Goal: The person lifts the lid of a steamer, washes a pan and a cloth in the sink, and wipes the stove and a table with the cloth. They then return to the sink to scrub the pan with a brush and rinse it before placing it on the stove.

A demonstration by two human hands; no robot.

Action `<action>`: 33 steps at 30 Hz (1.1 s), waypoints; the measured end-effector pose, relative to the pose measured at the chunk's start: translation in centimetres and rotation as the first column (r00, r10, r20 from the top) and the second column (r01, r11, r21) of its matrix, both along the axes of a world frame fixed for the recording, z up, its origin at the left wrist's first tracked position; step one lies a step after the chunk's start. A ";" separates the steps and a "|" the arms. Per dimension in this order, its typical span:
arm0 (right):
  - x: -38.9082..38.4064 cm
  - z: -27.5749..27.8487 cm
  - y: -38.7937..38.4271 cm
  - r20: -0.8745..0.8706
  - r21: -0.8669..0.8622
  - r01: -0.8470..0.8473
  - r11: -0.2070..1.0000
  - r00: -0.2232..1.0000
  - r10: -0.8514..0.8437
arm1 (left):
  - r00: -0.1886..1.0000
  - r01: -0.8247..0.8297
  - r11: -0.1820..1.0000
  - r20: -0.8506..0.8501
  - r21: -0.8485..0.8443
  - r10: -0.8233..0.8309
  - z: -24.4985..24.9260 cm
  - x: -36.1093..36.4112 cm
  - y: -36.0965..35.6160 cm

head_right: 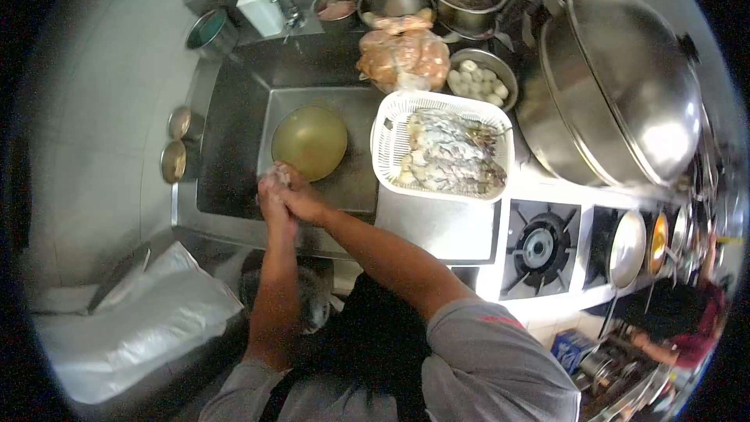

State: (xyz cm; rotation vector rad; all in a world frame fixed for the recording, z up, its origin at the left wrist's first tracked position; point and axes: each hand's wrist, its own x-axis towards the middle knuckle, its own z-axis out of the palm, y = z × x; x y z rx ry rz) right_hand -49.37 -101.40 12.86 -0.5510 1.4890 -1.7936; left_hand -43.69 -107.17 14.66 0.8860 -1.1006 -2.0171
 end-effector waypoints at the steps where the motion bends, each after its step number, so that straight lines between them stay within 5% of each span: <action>1: 0.1 0.8 -0.2 -0.148 0.038 -0.015 0.999 0.989 0.020 | 1.000 0.020 0.989 -0.026 0.144 -0.016 -1.4 0.0 -0.9; 2: -0.2 1.5 -0.1 -0.149 0.036 0.012 0.999 0.989 -0.007 | 0.999 0.046 0.989 -0.027 0.142 -0.043 -1.2 0.2 -1.8; 4: -1.0 2.3 0.6 -0.171 0.151 -0.070 0.986 0.980 0.096 | 0.906 0.306 0.847 -0.406 0.435 -0.119 -0.8 0.8 -2.9; 5: -1.7 2.3 0.9 0.035 0.134 -0.102 0.986 0.995 0.098 | 0.902 0.387 0.818 -0.357 0.426 -0.241 1.6 1.5 -2.4; 6: -2.6 2.0 1.1 0.025 0.136 -0.078 0.988 0.997 0.076 | 0.893 0.410 0.808 -0.367 0.423 -0.260 3.7 1.8 -1.8; 7: -3.3 1.2 1.5 0.316 0.082 -0.253 0.964 0.924 0.215 | 0.894 0.435 0.858 0.022 -0.275 -0.447 5.4 2.1 -1.1; 8: -4.0 0.0 2.0 0.569 -0.028 -0.393 0.919 0.750 0.338 | 0.867 0.492 0.371 0.404 -0.787 -0.292 6.1 2.1 -0.7; 9: -3.9 -0.7 1.9 0.615 -0.122 -0.429 0.895 0.676 0.407 | 0.857 0.505 0.358 0.407 -0.785 -0.317 6.0 2.3 -0.9; 10: -3.4 -1.4 1.7 0.611 -0.122 -0.407 0.905 0.688 0.392 | 0.751 0.628 -0.067 0.626 -0.775 -0.211 5.8 2.1 -1.8; 11: -2.9 -0.4 1.6 0.583 -0.108 -0.472 0.875 0.683 0.440 | 0.656 0.670 -0.460 0.755 -0.583 -0.004 5.6 1.9 -2.8; 12: -2.6 0.2 1.2 0.555 -0.090 -0.534 0.841 0.675 0.487 | 0.662 0.654 -0.477 0.749 -0.587 -0.015 4.0 1.6 -3.9; 13: -3.0 -3.1 -0.2 0.508 -0.103 -0.682 0.724 0.589 0.628 | 0.704 0.570 -0.448 0.691 -0.689 -0.167 1.5 1.2 -5.0; 14: -3.5 -1.9 0.1 0.507 -0.101 -0.661 0.743 0.609 0.611 | 0.721 0.486 -0.398 0.615 -0.778 -0.320 0.0 0.7 -5.5; 16: -4.1 1.8 1.7 0.335 0.103 -0.556 0.825 0.800 0.498 | 0.741 0.448 -0.437 0.598 -0.780 -0.307 -1.5 0.0 -5.7; 18: -4.2 -3.7 -0.3 0.072 0.330 -0.447 0.832 0.890 0.450 | 0.576 0.786 -0.191 0.809 -0.588 -0.121 -5.4 -0.8 -6.3; 19: -4.0 -7.1 -1.7 -0.050 0.437 -0.377 0.816 0.896 0.441 | 0.560 0.777 -0.233 0.811 -0.585 -0.169 -5.5 -1.6 -5.4; 21: -3.6 -13.0 -2.8 -0.198 0.565 -0.230 0.792 0.894 0.402 | 0.242 0.953 -0.182 0.970 -0.242 -0.021 -4.8 -2.8 -4.3; 24: -2.0 -19.7 -2.9 -0.373 0.639 -0.036 0.768 0.859 0.351 | 0.220 0.909 -0.364 0.975 -0.201 0.012 -10.4 -3.9 -5.4; 28: 0.4 -27.9 -3.7 -0.582 0.532 0.255 0.808 0.803 0.130 | 0.124 0.905 -0.408 0.992 -0.118 -0.013 -15.2 -3.0 -6.8; 29: 0.0 -26.6 -2.9 -0.586 0.531 0.278 0.800 0.802 0.111 | 0.169 0.851 -0.500 0.985 -0.159 -0.027 -14.1 -2.3 -6.3; 30: 0.2 -23.9 -2.1 -0.600 0.618 0.211 0.757 0.749 0.281 | 0.209 0.786 -0.586 0.977 -0.196 -0.046 -13.1 -2.0 -5.5; 31: 0.4 -21.0 -1.1 -0.587 0.703 0.154 0.694 0.677 0.445 | 0.212 0.771 -0.605 0.976 -0.200 -0.052 -12.2 -2.3 -4.4; 32: 0.6 -18.6 0.0 -0.590 0.703 0.172 0.690 0.683 0.430 | 0.151 0.780 -0.601 0.984 -0.177 -0.093 -11.1 -2.4 -3.3; 33: 0.9 -16.2 0.7 -0.413 0.736 0.146 0.661 0.871 0.267 | 0.090 0.788 -0.597 0.988 -0.149 -0.129 -9.8 -2.4 -2.3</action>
